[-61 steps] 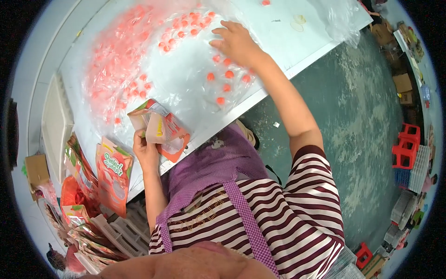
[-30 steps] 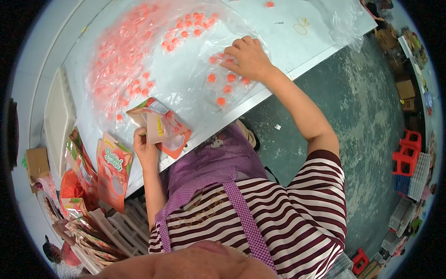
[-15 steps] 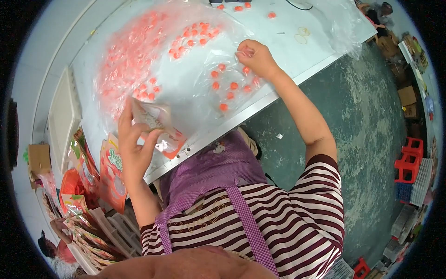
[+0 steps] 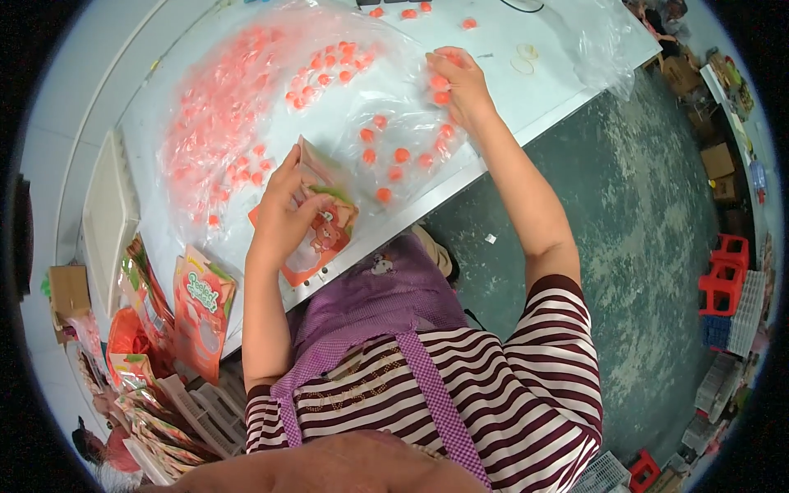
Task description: Manually packing small pink candies into plastic pouches at a factory workstation.
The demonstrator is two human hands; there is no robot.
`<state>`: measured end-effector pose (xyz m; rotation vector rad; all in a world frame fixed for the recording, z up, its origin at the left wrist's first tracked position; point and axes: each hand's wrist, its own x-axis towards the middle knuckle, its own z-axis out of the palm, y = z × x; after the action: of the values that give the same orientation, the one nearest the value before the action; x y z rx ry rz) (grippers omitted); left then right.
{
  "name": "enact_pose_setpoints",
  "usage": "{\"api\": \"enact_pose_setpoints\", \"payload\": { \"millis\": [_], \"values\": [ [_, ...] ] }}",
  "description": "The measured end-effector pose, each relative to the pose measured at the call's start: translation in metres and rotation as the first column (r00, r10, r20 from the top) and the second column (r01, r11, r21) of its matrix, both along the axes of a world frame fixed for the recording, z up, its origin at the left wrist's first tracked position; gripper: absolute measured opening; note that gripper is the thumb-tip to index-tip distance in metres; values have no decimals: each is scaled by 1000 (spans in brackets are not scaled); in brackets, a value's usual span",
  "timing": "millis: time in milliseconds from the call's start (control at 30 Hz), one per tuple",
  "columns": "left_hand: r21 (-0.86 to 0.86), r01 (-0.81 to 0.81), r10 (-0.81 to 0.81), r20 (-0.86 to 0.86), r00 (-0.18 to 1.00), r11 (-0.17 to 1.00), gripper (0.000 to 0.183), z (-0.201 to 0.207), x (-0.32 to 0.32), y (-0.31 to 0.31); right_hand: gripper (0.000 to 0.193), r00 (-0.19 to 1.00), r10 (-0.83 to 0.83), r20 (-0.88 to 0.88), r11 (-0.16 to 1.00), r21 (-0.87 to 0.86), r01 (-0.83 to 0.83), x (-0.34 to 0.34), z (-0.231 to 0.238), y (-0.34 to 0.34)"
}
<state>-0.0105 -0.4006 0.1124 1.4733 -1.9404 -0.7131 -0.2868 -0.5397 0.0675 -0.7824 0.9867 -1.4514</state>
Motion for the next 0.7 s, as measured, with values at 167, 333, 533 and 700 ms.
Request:
{"api": "enact_pose_setpoints", "payload": {
  "millis": [167, 333, 533, 700],
  "values": [
    [-172, 48, -34, 85, 996, 984, 24, -5, -2, -6, 30, 992, 41, 123, 999, -9, -41, 29, 31, 19],
    [123, 125, -136, 82, 987, 984, 25, 16, -13, -19, 27, 928, 169, 331, 985, -41, -165, 70, 36, 45],
    [167, 144, -169, 145, 975, 975, 29, 21, -24, -31, 24, 938, 142, 316, 988, 13, -154, 99, 25, 67],
    [232, 183, -219, 139, 966, 955, 28, 21, -26, -40, 22, 986, 86, 143, 996, -39, -82, 99, 15, 72]
  ]
}}
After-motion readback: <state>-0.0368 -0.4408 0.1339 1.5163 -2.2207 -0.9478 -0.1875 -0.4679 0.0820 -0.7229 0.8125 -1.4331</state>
